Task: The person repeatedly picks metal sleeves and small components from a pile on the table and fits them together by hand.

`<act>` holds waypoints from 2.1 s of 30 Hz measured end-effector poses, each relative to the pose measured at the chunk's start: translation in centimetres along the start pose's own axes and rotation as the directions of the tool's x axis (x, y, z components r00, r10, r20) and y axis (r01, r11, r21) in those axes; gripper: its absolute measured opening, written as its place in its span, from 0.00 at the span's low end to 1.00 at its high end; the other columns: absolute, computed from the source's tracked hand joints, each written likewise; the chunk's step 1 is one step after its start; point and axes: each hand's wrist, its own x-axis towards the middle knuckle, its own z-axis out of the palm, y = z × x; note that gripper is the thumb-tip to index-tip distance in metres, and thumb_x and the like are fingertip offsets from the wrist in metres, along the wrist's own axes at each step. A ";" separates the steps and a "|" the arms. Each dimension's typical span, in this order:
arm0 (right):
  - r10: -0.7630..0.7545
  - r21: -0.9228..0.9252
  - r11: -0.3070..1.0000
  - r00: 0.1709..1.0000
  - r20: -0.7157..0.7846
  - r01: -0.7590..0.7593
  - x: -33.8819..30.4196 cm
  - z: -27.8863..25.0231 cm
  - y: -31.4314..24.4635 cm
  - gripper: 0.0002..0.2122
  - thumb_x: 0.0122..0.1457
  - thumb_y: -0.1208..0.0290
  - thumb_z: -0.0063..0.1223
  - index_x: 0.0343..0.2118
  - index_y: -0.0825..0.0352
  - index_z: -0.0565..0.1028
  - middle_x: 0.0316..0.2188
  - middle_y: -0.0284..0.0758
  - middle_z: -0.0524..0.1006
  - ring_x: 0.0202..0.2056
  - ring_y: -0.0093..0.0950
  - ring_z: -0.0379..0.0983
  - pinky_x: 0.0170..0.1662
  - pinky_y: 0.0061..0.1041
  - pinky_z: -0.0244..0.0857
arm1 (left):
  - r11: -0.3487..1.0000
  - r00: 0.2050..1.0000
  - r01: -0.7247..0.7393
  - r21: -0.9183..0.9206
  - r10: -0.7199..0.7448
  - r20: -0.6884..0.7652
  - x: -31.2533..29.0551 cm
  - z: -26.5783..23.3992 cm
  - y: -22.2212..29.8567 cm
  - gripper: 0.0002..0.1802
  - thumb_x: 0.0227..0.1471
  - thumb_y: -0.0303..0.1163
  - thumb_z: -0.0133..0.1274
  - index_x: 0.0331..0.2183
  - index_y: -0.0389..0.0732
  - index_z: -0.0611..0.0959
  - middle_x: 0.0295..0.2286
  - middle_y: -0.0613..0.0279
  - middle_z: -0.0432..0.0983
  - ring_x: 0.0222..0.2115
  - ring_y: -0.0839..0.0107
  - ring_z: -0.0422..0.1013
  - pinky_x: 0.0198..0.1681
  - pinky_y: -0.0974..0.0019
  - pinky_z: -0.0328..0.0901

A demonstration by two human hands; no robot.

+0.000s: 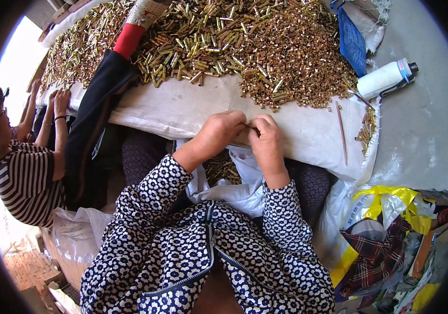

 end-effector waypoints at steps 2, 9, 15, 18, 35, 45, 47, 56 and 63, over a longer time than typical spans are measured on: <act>0.011 -0.038 0.999 0.999 -0.035 -0.013 0.1 -0.8 0.1 0.06 0.40 0.84 0.50 0.23 0.69 0.70 0.28 0.37 0.72 0.32 0.35 0.69 0.36 0.30 0.64 | 0.995 0.998 -0.027 0.094 0.023 0.050 0.6 0.0 1.5 0.06 0.41 0.24 0.48 0.27 0.37 0.71 0.22 0.51 0.71 0.24 0.52 0.69 0.27 0.59 0.65; 0.049 -0.385 0.918 0.990 -0.132 -0.097 1.7 -2.1 0.5 0.09 0.43 0.80 0.52 0.30 0.68 0.69 0.32 0.40 0.70 0.36 0.38 0.67 0.38 0.34 0.63 | 0.970 0.985 -0.134 0.203 0.108 0.133 1.8 0.3 3.1 0.05 0.40 0.22 0.45 0.25 0.36 0.68 0.22 0.50 0.70 0.26 0.50 0.70 0.27 0.56 0.65; 0.076 -0.499 0.848 0.973 -0.220 -0.179 2.6 -1.4 2.4 0.03 0.44 0.77 0.48 0.24 0.66 0.69 0.25 0.39 0.70 0.30 0.38 0.68 0.32 0.35 0.64 | 0.962 0.986 -0.153 0.226 0.134 0.097 2.4 1.2 1.2 0.04 0.42 0.23 0.46 0.26 0.35 0.70 0.20 0.50 0.71 0.22 0.54 0.71 0.25 0.59 0.65; 0.068 -0.423 0.890 0.966 -0.250 -0.172 2.4 -1.2 2.8 0.02 0.43 0.77 0.49 0.22 0.64 0.69 0.24 0.38 0.71 0.29 0.38 0.68 0.31 0.35 0.64 | 0.926 0.972 0.226 -0.301 -0.193 0.135 2.5 0.9 -0.2 0.06 0.48 0.27 0.49 0.28 0.33 0.73 0.15 0.60 0.71 0.13 0.77 0.67 0.14 0.71 0.59; 0.002 -0.171 0.984 0.971 -0.240 -0.045 1.2 -1.7 -0.4 0.05 0.42 0.81 0.51 0.25 0.67 0.71 0.27 0.34 0.72 0.27 0.29 0.70 0.30 0.25 0.66 | 0.285 0.874 0.325 -0.902 -0.454 0.172 -0.5 -1.6 -1.3 0.04 0.52 0.28 0.47 0.30 0.38 0.73 0.25 0.63 0.73 0.19 0.82 0.67 0.13 0.84 0.52; 0.229 0.518 0.835 0.973 -0.025 -0.183 0.0 0.8 -1.8 0.03 0.48 0.81 0.52 0.27 0.69 0.72 0.25 0.29 0.72 0.26 0.17 0.66 0.30 0.16 0.63 | 0.317 0.871 0.336 -0.887 -0.462 0.165 -1.1 -1.6 0.1 0.04 0.52 0.29 0.47 0.30 0.38 0.73 0.23 0.64 0.73 0.17 0.82 0.67 0.13 0.83 0.52; 0.273 0.536 0.814 0.962 -0.010 -0.225 -0.3 1.0 -1.7 0.03 0.48 0.80 0.52 0.27 0.69 0.72 0.25 0.29 0.72 0.25 0.16 0.66 0.29 0.16 0.62 | 0.309 0.868 0.337 -0.889 -0.469 0.166 -1.3 -1.5 0.2 0.05 0.52 0.29 0.48 0.30 0.38 0.73 0.23 0.64 0.73 0.17 0.82 0.67 0.12 0.83 0.52; 0.265 0.669 0.688 0.955 0.131 -0.282 -0.6 -0.2 -1.8 0.02 0.52 0.78 0.49 0.29 0.70 0.71 0.24 0.27 0.71 0.27 0.14 0.67 0.32 0.14 0.63 | 0.351 0.890 0.366 -0.862 -0.402 0.214 -1.6 -2.0 0.1 0.05 0.52 0.30 0.48 0.30 0.38 0.74 0.21 0.65 0.73 0.15 0.82 0.66 0.12 0.83 0.51; 0.199 0.630 0.715 0.952 0.231 -0.302 -0.6 -1.5 -1.8 0.02 0.52 0.79 0.48 0.29 0.70 0.70 0.25 0.27 0.71 0.27 0.15 0.68 0.32 0.13 0.64 | 0.569 0.938 0.336 -0.750 -0.278 0.209 -1.4 -2.5 0.2 0.05 0.51 0.28 0.48 0.30 0.37 0.74 0.21 0.66 0.72 0.15 0.83 0.65 0.14 0.83 0.53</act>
